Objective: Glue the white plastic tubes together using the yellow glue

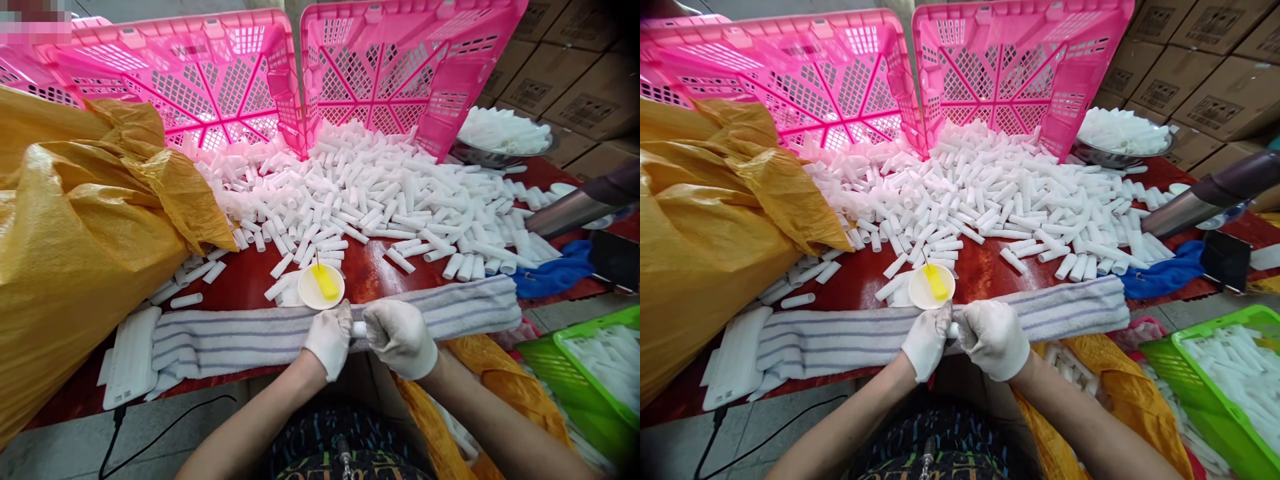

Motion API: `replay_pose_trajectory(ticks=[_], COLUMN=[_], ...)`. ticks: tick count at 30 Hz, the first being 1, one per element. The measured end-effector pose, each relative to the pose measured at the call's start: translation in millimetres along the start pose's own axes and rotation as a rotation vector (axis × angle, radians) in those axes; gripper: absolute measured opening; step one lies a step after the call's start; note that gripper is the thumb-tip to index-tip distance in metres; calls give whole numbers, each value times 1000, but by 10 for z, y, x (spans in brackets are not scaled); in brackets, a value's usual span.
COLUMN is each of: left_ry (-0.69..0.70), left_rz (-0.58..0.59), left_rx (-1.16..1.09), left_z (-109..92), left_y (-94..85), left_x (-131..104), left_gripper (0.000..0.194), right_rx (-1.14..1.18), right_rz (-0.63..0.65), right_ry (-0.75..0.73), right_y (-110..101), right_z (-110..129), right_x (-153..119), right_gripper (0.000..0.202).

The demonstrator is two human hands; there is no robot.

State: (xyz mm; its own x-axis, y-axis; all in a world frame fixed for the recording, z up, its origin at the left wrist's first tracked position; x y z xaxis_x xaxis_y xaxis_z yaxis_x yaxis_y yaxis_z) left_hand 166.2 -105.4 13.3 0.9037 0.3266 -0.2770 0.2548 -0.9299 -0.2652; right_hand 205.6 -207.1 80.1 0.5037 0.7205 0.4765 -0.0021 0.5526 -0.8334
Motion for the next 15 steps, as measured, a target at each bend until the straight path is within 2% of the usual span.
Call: replay_pose_trajectory(ticks=[2, 3, 5, 7, 8, 9, 11, 13, 15], left_ry=[23, 31, 41, 19, 1, -14, -6, 89, 226], left_rz=[-149, -169, -65, 117, 168, 164, 16, -118, -95], left_rx=[86, 113, 97, 29, 12, 23, 114, 225, 291], left_z=[-78, -114, -166, -192, -200, -206, -234, -314, -386], left_y=[-33, -21, 82, 220, 260, 265, 201, 194, 297], left_x=[-67, -97, -130, -158, -174, -184, -203, -250, -295], left_gripper=[42, 42, 44, 47, 49, 50, 50, 48, 44], right_rx=[50, 64, 36, -41, -76, -91, -50, 59, 186], right_rz=[-80, -98, -110, -125, -140, -158, -193, -190, -135], right_ry=[182, 248, 215, 40, -14, -4, 204, 488, 653], right_y=[-72, -112, -223, -343, -387, -416, -417, -335, -249], right_z=[-116, -168, -159, -29, 24, 36, -72, -252, -411], right_x=[-57, -94, -141, -166, -180, -190, -218, -311, -437], right_gripper=[32, 33, 33, 32, 31, 32, 33, 37, 40])
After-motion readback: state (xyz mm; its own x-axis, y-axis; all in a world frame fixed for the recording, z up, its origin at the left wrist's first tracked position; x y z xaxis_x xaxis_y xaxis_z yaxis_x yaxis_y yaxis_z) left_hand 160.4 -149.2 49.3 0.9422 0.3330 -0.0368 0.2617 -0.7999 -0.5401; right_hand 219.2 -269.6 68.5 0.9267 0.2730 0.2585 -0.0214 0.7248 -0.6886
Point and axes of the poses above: each hand's wrist, its own x-axis towards the middle knuckle, its own y-axis out of the palm, z = x × y, the point moved 8 cm from there along x, towards the middle knuckle, and after that the axes turned 4 degrees about -x, right-handed, at the moved point
